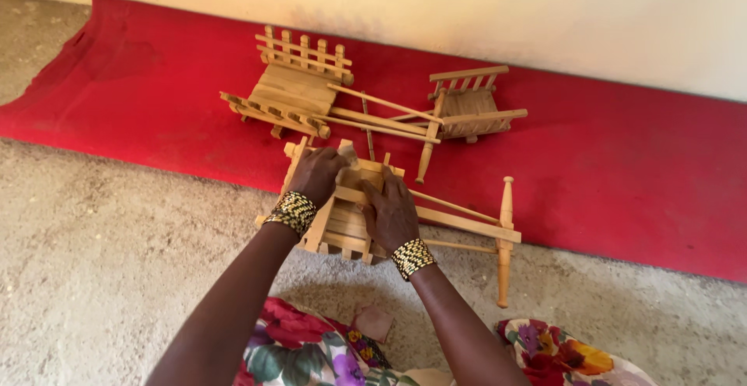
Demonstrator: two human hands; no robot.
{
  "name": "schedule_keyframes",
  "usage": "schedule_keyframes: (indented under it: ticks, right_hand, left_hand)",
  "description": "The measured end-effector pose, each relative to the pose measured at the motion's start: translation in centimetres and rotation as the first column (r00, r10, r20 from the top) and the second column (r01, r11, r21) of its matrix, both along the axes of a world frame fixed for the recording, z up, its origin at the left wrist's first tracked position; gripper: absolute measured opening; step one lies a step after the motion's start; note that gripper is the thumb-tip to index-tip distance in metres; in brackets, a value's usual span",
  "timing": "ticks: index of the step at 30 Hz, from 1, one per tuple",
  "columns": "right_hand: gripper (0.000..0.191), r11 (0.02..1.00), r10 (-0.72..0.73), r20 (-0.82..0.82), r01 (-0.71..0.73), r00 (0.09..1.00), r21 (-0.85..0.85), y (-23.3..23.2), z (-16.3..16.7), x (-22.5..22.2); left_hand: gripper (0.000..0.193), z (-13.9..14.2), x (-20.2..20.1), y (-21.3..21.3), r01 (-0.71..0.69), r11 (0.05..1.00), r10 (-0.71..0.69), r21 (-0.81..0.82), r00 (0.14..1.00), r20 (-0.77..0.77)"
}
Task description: The person sits on the floor and sands a small wooden toy cart model, rubbing a sanding block along its slats, axles and handles. They turn the toy over and reposition it to sand different sides, then hold it upright to sand the wheel axle and other parts by hand.
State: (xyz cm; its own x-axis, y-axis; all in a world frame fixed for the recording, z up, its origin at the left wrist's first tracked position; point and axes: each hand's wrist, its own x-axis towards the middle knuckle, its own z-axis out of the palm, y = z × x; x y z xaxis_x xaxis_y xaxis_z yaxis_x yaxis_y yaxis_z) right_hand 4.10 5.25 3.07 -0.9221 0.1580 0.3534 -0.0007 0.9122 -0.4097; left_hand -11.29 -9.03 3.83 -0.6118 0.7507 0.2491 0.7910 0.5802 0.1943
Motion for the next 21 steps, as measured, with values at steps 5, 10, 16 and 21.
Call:
schedule_keyframes:
  ticks: [5, 10, 16, 21]
  right_hand:
    - [0.048, 1.0, -0.021, 0.001, 0.021, 1.0, 0.004, -0.3, 0.1, 0.0]
    - [0.048, 1.0, -0.027, 0.012, 0.027, 1.0, 0.005, -0.1, -0.1, -0.2]
    - [0.048, 0.999, -0.008, 0.003, 0.008, 1.0, 0.031, 0.1, -0.6, -0.2]
    - [0.046, 1.0, -0.003, 0.009, 0.003, 1.0, 0.001, 0.0, -1.5, -0.4]
  left_hand:
    - [0.019, 0.5, 2.6, -0.6, -0.014, 0.984, 0.017, -0.176, 1.0, 0.015]
    - [0.024, 0.0, 1.9, 0.7, -0.049, 0.97, 0.035, -0.238, 0.997, -0.067]
    - [0.033, -0.7, 4.1, -1.3, -0.051, 0.998, 0.051, -0.02, 0.999, -0.003]
    - [0.024, -0.7, 5.1, -3.2, 0.038, 0.999, -0.039, -0.013, 0.973, -0.229]
